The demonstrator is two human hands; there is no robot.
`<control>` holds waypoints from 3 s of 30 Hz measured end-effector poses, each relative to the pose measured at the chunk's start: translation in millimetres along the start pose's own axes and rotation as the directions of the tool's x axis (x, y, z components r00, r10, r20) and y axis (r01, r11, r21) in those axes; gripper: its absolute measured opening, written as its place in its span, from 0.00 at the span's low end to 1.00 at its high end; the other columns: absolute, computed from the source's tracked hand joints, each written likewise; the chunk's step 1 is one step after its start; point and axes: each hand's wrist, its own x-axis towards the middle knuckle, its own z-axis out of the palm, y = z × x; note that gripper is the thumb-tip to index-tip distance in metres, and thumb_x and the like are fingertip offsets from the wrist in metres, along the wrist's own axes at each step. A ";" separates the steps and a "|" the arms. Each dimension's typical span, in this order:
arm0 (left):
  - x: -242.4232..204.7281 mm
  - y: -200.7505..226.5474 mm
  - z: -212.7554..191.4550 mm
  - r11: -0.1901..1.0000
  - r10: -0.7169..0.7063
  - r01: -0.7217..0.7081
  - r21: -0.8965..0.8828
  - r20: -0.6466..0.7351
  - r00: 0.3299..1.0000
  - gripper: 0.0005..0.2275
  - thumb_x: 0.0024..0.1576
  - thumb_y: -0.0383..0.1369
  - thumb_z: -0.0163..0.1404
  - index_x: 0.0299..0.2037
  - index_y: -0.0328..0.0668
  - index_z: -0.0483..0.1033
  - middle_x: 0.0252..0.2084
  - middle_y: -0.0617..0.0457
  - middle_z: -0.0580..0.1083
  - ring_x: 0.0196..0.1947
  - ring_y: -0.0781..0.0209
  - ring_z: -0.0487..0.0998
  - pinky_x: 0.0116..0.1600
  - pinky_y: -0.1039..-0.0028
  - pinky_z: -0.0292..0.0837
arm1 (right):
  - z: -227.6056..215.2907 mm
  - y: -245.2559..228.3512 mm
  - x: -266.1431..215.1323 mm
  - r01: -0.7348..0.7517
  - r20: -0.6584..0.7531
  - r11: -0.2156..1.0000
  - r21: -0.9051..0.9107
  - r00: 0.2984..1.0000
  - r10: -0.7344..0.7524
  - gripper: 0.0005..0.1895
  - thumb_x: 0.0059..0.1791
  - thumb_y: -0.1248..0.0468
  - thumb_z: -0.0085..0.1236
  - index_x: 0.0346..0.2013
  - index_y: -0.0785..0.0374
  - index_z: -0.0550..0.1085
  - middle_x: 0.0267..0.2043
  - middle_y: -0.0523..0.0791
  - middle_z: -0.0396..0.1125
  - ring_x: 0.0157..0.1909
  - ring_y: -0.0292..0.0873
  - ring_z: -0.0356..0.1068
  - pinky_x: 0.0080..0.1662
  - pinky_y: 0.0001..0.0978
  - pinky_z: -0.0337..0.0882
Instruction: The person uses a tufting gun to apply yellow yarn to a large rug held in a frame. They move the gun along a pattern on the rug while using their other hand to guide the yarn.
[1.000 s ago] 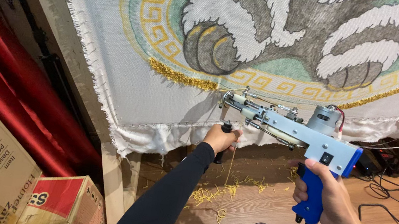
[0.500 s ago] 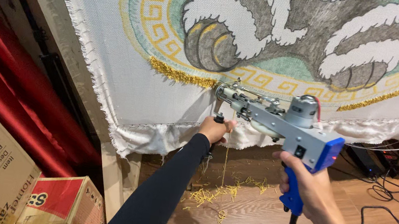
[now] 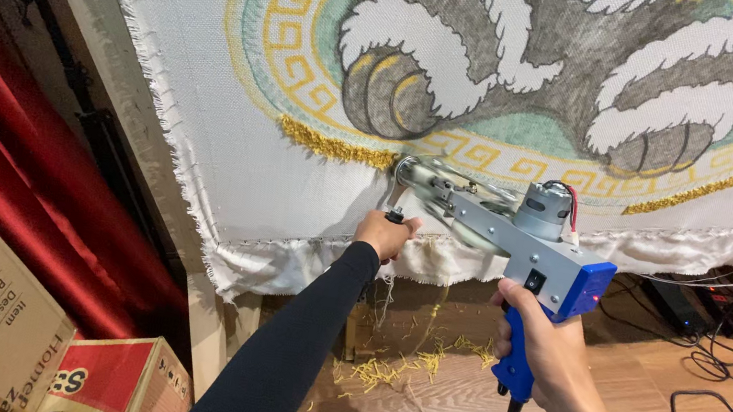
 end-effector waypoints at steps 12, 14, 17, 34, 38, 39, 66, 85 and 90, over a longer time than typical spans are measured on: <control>-0.6 6.9 3.0 1.000 0.011 -0.011 0.005 -0.031 0.999 0.20 0.56 0.49 0.58 0.35 0.35 0.81 0.23 0.50 0.78 0.19 0.63 0.78 0.27 0.71 0.72 | -4.9 0.0 2.7 0.046 0.004 0.999 0.028 0.999 -0.046 0.13 0.47 0.57 0.59 0.34 0.65 0.72 0.19 0.44 0.60 0.16 0.40 0.59 0.20 0.34 0.61; 9.7 -6.1 17.7 0.998 0.023 -0.025 -0.058 -0.025 0.999 0.18 0.56 0.48 0.58 0.38 0.38 0.81 0.25 0.50 0.79 0.19 0.65 0.79 0.27 0.71 0.73 | -12.7 -0.7 1.5 0.067 0.024 0.997 0.029 0.997 -0.068 0.13 0.47 0.58 0.59 0.35 0.66 0.72 0.19 0.44 0.60 0.16 0.39 0.59 0.20 0.34 0.61; 31.9 -26.6 50.8 0.932 0.180 -0.179 -0.314 -0.028 0.983 0.19 0.54 0.42 0.61 0.48 0.34 0.79 0.33 0.49 0.81 0.21 0.63 0.80 0.26 0.71 0.70 | -27.4 -2.1 0.0 0.018 0.037 1.000 -0.023 0.999 -0.017 0.17 0.47 0.56 0.58 0.40 0.68 0.76 0.18 0.44 0.59 0.16 0.40 0.59 0.21 0.35 0.62; -20.9 10.9 90.2 0.861 0.378 -0.306 -0.407 0.109 0.919 0.16 0.60 0.39 0.56 0.49 0.33 0.84 0.37 0.54 0.82 0.22 0.70 0.75 0.27 0.78 0.68 | -123.3 -7.1 -5.8 -0.015 0.211 0.994 0.108 0.978 -0.008 0.28 0.50 0.51 0.48 0.49 0.75 0.75 0.18 0.43 0.57 0.19 0.38 0.56 0.24 0.33 0.59; -31.3 0.1 83.5 0.809 0.334 -0.179 -0.560 0.188 0.923 0.14 0.58 0.39 0.52 0.50 0.45 0.79 0.41 0.58 0.84 0.20 0.69 0.74 0.26 0.77 0.67 | -115.3 -2.1 -6.8 -0.008 0.172 0.999 0.054 0.985 -0.001 0.27 0.50 0.51 0.48 0.47 0.75 0.75 0.17 0.44 0.56 0.18 0.40 0.55 0.24 0.35 0.59; -32.3 -4.3 83.1 0.839 0.291 -0.148 -0.524 0.202 0.935 0.13 0.59 0.39 0.54 0.50 0.43 0.80 0.41 0.56 0.83 0.20 0.70 0.72 0.26 0.77 0.66 | -112.2 0.2 -6.7 -0.048 0.164 0.997 0.068 0.986 0.037 0.26 0.50 0.51 0.48 0.46 0.74 0.75 0.17 0.44 0.56 0.18 0.40 0.56 0.24 0.35 0.59; -1.5 -21.5 73.0 0.902 0.157 -0.060 -0.427 0.195 0.968 0.18 0.54 0.44 0.60 0.41 0.36 0.78 0.39 0.50 0.82 0.19 0.65 0.76 0.25 0.73 0.69 | -78.1 6.4 1.8 -0.032 0.088 0.999 0.044 0.996 0.028 0.23 0.50 0.51 0.51 0.40 0.73 0.70 0.16 0.45 0.56 0.18 0.42 0.58 0.23 0.37 0.62; 32.5 -33.8 38.1 0.947 0.081 -0.052 -0.318 0.077 0.994 0.18 0.58 0.44 0.57 0.50 0.38 0.82 0.31 0.52 0.77 0.18 0.63 0.77 0.20 0.72 0.62 | -23.9 10.4 13.8 0.043 0.018 0.997 -0.070 0.999 -0.041 0.12 0.47 0.58 0.60 0.33 0.65 0.73 0.19 0.43 0.62 0.16 0.39 0.61 0.21 0.32 0.63; 37.7 -30.3 30.4 0.946 0.118 -0.083 -0.312 0.095 0.988 0.18 0.58 0.44 0.56 0.52 0.41 0.81 0.30 0.53 0.78 0.19 0.62 0.78 0.20 0.71 0.63 | -15.2 8.6 13.6 0.056 0.043 0.998 0.000 0.997 -0.056 0.13 0.47 0.58 0.60 0.31 0.66 0.72 0.17 0.44 0.60 0.15 0.40 0.60 0.20 0.33 0.61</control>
